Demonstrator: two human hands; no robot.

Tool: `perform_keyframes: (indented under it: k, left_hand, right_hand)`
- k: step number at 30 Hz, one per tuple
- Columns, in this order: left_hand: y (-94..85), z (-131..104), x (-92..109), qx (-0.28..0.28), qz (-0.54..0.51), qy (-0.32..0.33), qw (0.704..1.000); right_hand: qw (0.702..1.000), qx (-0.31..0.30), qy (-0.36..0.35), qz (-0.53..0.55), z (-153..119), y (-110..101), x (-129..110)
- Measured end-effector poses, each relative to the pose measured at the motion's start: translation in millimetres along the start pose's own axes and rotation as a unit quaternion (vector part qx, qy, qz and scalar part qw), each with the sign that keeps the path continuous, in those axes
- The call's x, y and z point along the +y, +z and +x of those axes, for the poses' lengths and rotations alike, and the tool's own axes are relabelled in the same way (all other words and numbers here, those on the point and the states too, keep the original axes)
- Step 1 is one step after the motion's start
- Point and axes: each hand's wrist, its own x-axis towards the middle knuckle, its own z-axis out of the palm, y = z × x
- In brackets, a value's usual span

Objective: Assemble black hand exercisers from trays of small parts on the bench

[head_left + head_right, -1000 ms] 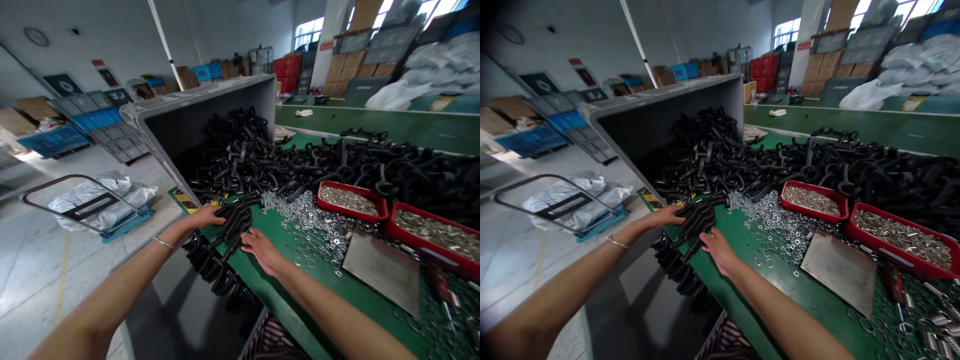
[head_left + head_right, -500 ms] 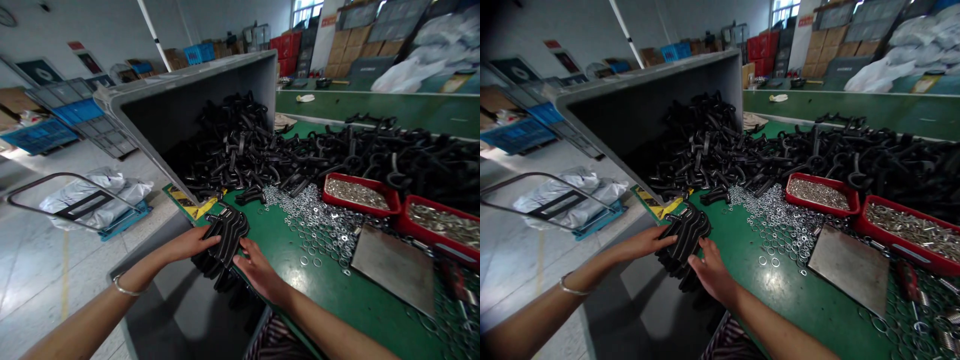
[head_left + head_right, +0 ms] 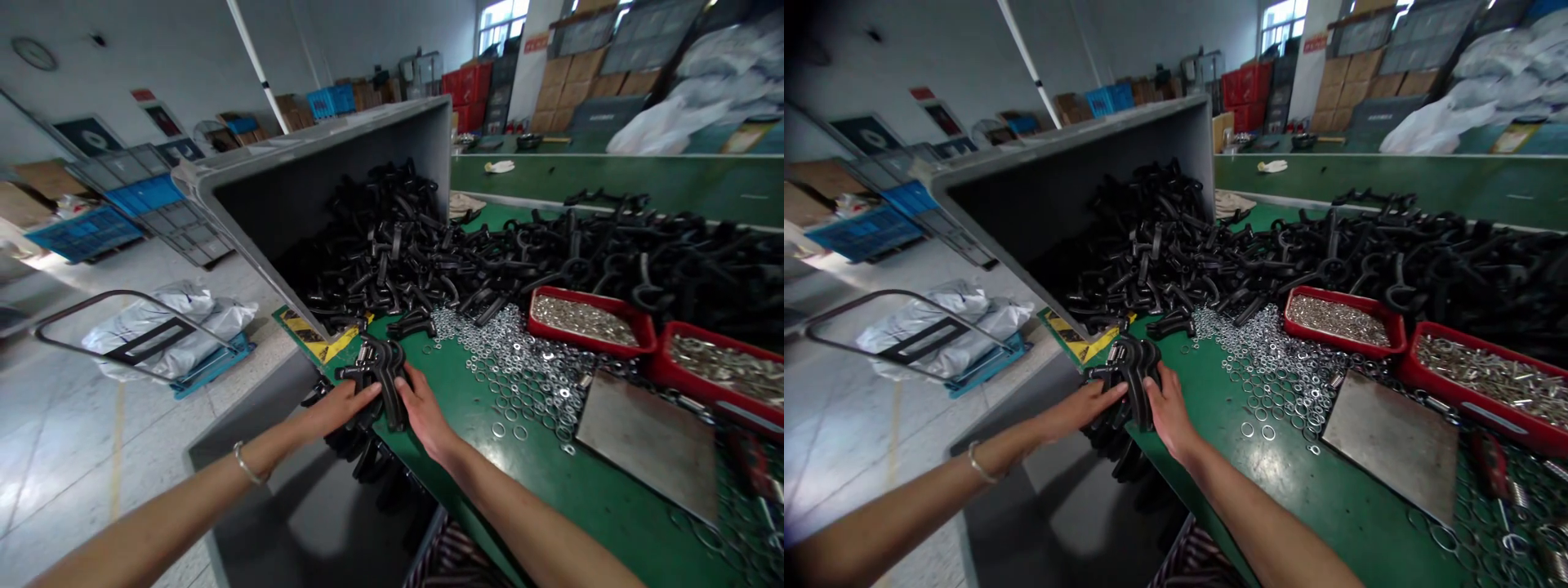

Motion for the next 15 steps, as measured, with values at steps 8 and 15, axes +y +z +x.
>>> perform_keyframes:
  k: [8, 15]
  left_hand:
    - [83.7, -30.8, -52.2, 0.029, 0.041, 0.2, 0.978]
    - [139.4, -9.5, -44.9, 0.003, -0.099, 0.199, 0.975]
  right_hand:
    - [0.977, -0.02, -0.17, -0.131, -8.1, -60.2, -41.2]
    - [0.982, -0.113, -0.071, -0.13, 8.4, -83.0, -56.7]
